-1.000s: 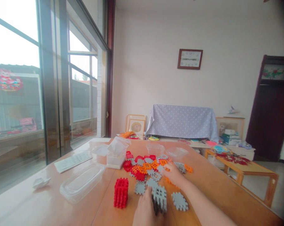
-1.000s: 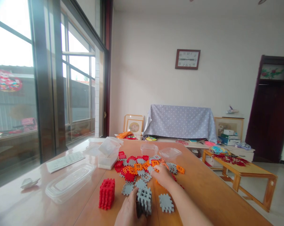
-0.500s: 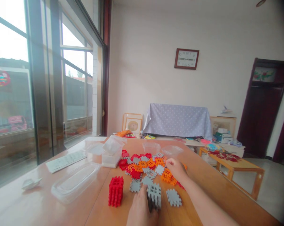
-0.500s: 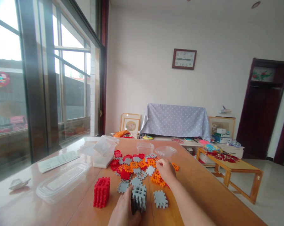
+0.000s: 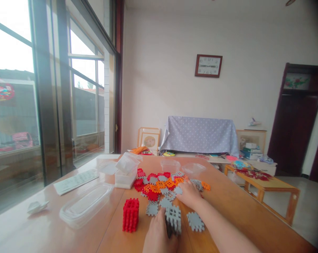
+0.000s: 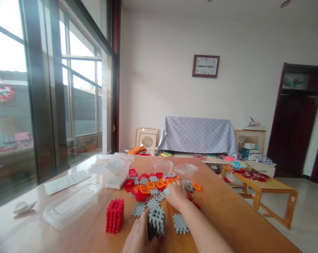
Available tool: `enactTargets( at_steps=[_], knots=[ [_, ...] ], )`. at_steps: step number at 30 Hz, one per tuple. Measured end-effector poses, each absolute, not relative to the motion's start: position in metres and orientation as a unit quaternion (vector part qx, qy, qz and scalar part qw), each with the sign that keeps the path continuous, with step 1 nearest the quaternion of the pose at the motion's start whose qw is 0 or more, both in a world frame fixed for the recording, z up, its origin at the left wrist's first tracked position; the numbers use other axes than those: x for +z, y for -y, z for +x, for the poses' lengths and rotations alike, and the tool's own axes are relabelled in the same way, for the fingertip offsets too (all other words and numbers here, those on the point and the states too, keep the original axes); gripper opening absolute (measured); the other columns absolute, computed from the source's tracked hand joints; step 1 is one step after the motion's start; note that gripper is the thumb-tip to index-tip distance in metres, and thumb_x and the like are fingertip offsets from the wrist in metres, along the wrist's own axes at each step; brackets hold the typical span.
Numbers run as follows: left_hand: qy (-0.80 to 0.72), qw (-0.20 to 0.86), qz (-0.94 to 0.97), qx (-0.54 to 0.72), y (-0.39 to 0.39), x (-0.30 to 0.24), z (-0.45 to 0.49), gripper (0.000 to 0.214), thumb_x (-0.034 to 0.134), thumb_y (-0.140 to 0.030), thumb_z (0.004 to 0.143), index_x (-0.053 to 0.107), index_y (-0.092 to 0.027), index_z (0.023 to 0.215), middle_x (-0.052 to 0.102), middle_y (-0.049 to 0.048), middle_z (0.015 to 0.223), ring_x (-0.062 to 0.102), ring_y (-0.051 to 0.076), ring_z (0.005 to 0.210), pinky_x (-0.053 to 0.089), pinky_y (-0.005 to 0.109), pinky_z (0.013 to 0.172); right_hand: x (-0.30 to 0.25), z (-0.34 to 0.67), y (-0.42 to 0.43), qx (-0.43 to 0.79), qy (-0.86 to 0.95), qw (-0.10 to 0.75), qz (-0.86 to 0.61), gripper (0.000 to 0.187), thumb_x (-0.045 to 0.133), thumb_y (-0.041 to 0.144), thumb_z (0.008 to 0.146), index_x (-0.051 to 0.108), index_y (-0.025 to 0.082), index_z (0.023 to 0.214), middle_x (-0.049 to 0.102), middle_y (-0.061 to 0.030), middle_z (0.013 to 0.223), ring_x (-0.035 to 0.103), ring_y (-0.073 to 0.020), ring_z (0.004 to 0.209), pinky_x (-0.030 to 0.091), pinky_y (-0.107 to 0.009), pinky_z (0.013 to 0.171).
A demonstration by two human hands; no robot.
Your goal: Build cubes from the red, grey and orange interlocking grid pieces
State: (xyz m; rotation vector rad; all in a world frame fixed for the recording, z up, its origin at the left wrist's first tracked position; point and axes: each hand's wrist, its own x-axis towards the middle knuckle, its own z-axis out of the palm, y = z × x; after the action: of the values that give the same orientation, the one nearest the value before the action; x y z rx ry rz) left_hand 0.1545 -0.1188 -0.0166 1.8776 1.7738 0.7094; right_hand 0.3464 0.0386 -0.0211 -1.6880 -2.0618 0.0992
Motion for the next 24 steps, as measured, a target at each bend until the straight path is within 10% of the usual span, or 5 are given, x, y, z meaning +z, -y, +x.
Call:
enactTargets(
  at_steps=[14,24],
  knots=[
    [-0.623,0.181,0.701,0.295,0.118,-0.037,0.152,0.073,0.053,-0.018,0.074,0.039,-0.016,0.146,0.053,0.0095,0.145,0.047,0.021,0.134,0.032,0.025,0.111,0.003,0.409,0.037,0.31,0.754,0.309,-0.49,0.059,0.063,0.02,0.07,0.061,0.022,0.129,0.062,-0.0089,0.137,0.057,-0.0274,0.128,0.045,-0.042,0.108],
    [-0.634,0.194,0.701,0.263,0.126,-0.02,0.153,0.071,0.053,-0.018,0.077,0.036,-0.016,0.146,0.052,0.0112,0.148,0.046,0.023,0.137,0.031,0.026,0.111,-0.008,0.417,0.071,0.262,0.777,0.233,-0.522,0.064,0.062,0.016,0.066,0.063,0.027,0.128,0.062,-0.0067,0.129,0.058,-0.0264,0.12,0.043,-0.038,0.106]
  ],
)
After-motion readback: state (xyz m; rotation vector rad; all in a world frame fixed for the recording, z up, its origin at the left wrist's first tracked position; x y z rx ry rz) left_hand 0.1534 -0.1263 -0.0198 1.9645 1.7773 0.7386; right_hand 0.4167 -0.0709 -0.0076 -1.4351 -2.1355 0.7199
